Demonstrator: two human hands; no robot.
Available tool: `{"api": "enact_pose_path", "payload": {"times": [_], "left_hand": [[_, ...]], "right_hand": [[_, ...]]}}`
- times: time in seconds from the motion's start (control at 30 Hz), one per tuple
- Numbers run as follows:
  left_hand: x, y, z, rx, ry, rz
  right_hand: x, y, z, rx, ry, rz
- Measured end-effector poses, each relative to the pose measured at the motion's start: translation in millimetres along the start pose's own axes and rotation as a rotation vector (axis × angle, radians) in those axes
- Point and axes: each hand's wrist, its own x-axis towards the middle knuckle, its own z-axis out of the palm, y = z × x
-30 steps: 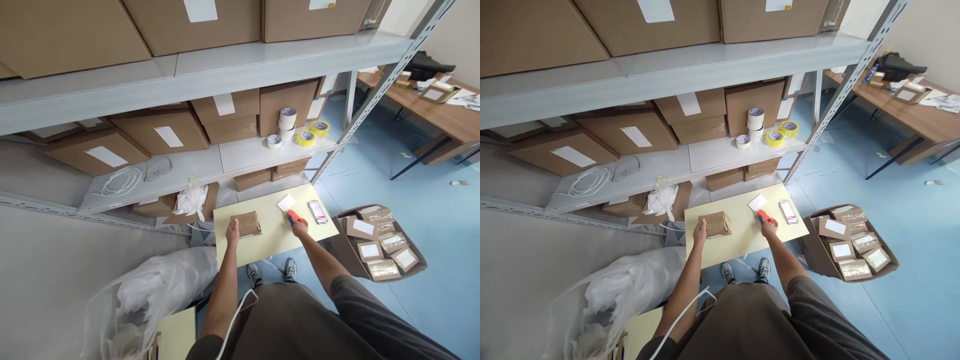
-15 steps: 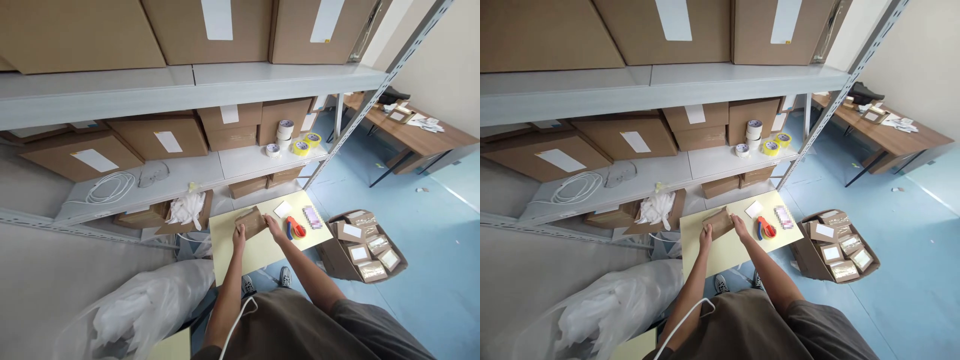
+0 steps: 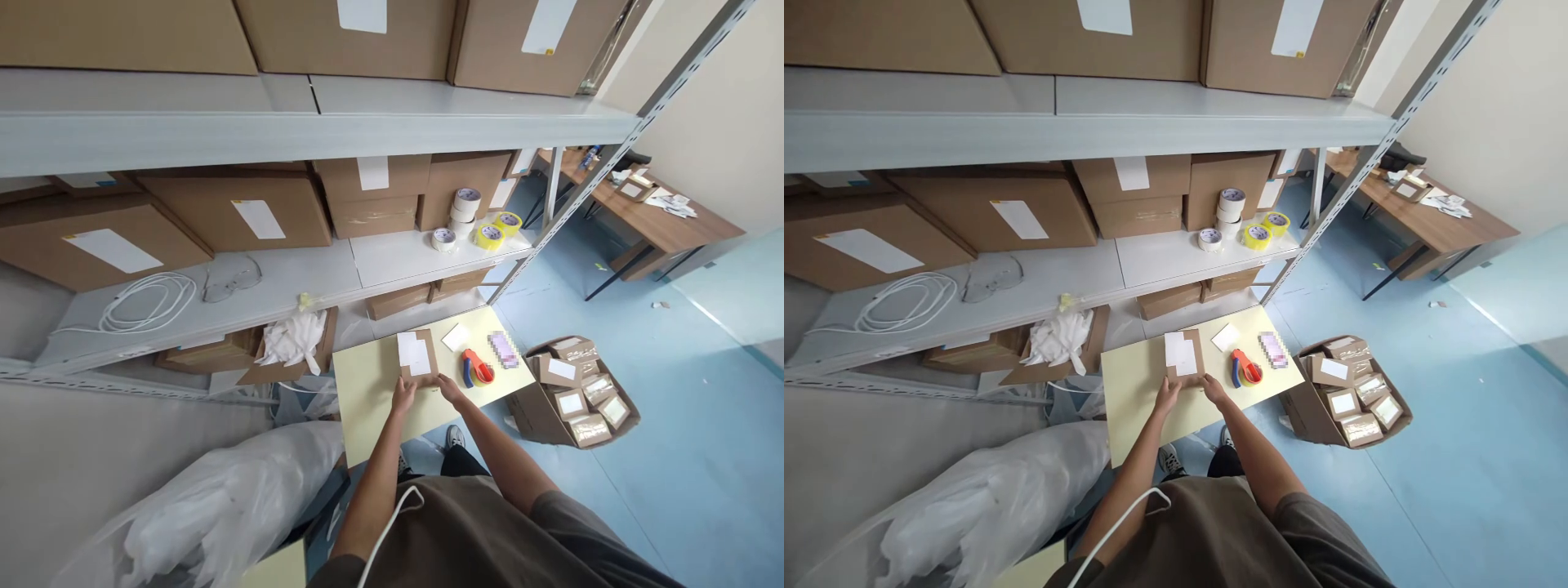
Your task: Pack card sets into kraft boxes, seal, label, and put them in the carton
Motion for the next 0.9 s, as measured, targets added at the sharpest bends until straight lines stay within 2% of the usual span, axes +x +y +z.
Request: {"api": "enact_pose_path", "payload": {"times": [0.1, 0.2, 0.27, 0.37, 0.47, 0.57, 0.7, 0.8, 0.9], "left_hand": [[4, 16, 2.2, 0.084, 0.076, 0.023], [5, 43, 10.6, 0.165, 0.248, 0.218], [8, 67, 20.0, 0.191, 0.298, 0.347], [19, 108, 41.8, 0.22, 0.246, 0.423], [39, 142, 74.6, 0.274, 0.177, 0.449], [64, 160, 113.6, 0.363, 0.081, 0.37], [99, 161, 158.4, 0.53, -0.018, 0.052], [124, 152, 178.2, 0.55, 0.003, -0.076], [143, 143, 186.3, 0.486, 0.074, -0.067]], "right_hand": [[17, 4, -14, 0.054, 0.004, 0.035], [38, 3, -39, 0.009, 0.127, 0.01], [53, 3, -63, -0.025, 0.181, -0.044], [80, 8, -103, -0.071, 0.214, -0.113], [109, 25, -136, -0.122, 0.219, -0.122], [136, 46, -156, -0.167, 0.136, -0.076], [169, 71, -166, -0.24, -0.069, -0.044], [191, 84, -160, -0.286, -0.169, -0.046], [204, 93, -143, -0.35, -0.221, -0.079]]}}
